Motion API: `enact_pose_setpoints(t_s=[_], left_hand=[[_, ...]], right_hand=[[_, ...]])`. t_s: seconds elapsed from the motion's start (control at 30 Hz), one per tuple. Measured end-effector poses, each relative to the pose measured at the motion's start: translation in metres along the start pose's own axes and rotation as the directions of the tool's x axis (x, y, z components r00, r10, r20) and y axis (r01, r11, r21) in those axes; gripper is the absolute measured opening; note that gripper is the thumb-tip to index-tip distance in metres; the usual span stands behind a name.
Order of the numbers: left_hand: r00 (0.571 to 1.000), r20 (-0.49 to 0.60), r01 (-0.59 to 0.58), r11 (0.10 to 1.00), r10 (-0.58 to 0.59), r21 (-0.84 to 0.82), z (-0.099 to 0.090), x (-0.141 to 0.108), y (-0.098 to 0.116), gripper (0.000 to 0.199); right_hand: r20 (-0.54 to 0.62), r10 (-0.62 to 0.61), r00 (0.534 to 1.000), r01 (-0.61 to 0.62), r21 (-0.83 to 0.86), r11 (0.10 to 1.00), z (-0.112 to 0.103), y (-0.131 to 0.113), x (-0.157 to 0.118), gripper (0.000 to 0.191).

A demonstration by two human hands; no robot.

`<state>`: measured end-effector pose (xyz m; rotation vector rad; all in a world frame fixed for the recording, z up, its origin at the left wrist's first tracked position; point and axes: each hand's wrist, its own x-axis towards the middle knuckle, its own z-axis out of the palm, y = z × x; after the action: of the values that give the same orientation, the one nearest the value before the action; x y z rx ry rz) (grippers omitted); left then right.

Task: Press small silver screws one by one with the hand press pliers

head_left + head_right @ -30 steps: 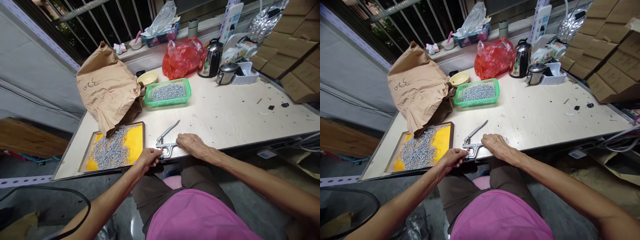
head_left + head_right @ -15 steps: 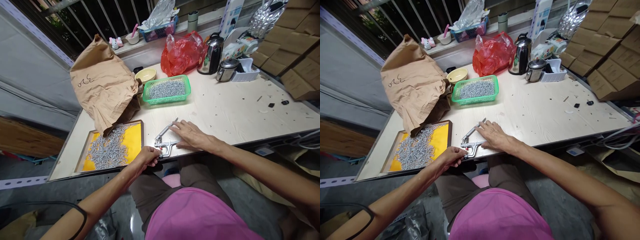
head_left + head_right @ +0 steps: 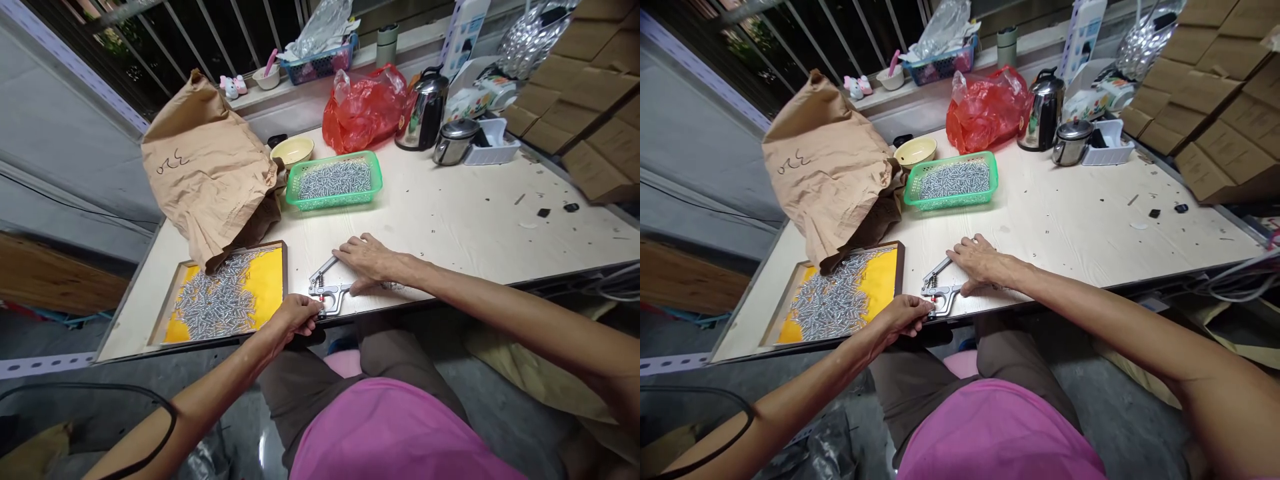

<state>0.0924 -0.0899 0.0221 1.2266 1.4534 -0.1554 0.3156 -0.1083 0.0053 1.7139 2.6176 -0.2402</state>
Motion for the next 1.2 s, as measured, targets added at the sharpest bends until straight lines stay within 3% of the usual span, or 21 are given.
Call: enact_pose_setpoints(t_s=[0.4, 0.5, 0.53, 0.57, 0.63, 0.7, 0.77, 0.83, 0.93, 1.07, 1.2], left_hand=[[1.0, -0.013, -0.015, 0.997, 0.014, -0.077, 0.001, 0.002, -0.006, 0.033], [0.993, -0.082, -0.076, 0.993, 0.084, 0.092, 0.0, -0.005, -0.008, 0.03], [0.972, -0.142, -0.157, 0.965, 0.189, 0.209, 0.001, -0.007, -0.009, 0.028], [0.923, -0.192, -0.255, 0.904, 0.333, 0.343, 0.003, -0.01, -0.009, 0.026], [0.753, -0.2, -0.423, 0.694, 0.627, 0.583, 0.008, -0.012, -0.01, 0.023], [0.606, -0.097, -0.513, 0.481, 0.79, 0.711, 0.016, -0.008, -0.008, 0.025], [0.547, 0.02, -0.557, 0.346, 0.837, 0.755, 0.023, 0.0, -0.003, 0.037], [0.544, 0.102, -0.577, 0.283, 0.833, 0.766, 0.028, 0.01, 0.005, 0.052], [0.59, 0.171, -0.57, 0.257, 0.789, 0.781, 0.03, 0.018, 0.018, 0.058], [0.64, 0.14, -0.488, 0.259, 0.755, 0.834, 0.032, 0.015, 0.028, 0.053], [0.673, 0.121, -0.432, 0.256, 0.73, 0.865, 0.029, 0.016, 0.035, 0.06]], right_hand=[[0.004, 0.021, 1.0, -0.021, 0.065, 0.998, -0.006, -0.014, -0.012, 0.045], [0.007, 0.039, 0.999, -0.039, 0.107, 0.993, -0.01, -0.018, -0.016, 0.04], [0.001, 0.04, 0.999, -0.039, 0.119, 0.992, -0.011, -0.019, -0.017, 0.04], [-0.007, 0.041, 0.999, -0.04, 0.126, 0.991, -0.011, -0.02, -0.018, 0.042], [-0.023, 0.041, 0.999, -0.038, 0.132, 0.991, -0.01, -0.021, -0.019, 0.047], [-0.038, 0.042, 0.998, -0.037, 0.131, 0.991, -0.007, -0.022, -0.019, 0.054], [-0.046, 0.042, 0.998, -0.036, 0.133, 0.99, -0.004, -0.022, -0.019, 0.062], [-0.045, 0.05, 0.998, -0.043, 0.143, 0.989, -0.001, -0.023, -0.017, 0.069], [-0.038, 0.058, 0.998, -0.051, 0.164, 0.985, 0.001, -0.023, -0.017, 0.073], [-0.043, 0.064, 0.997, -0.056, 0.163, 0.985, -0.005, -0.023, -0.019, 0.075], [0.012, 0.112, 0.994, -0.112, 0.122, 0.986, -0.013, -0.028, -0.017, 0.064]])
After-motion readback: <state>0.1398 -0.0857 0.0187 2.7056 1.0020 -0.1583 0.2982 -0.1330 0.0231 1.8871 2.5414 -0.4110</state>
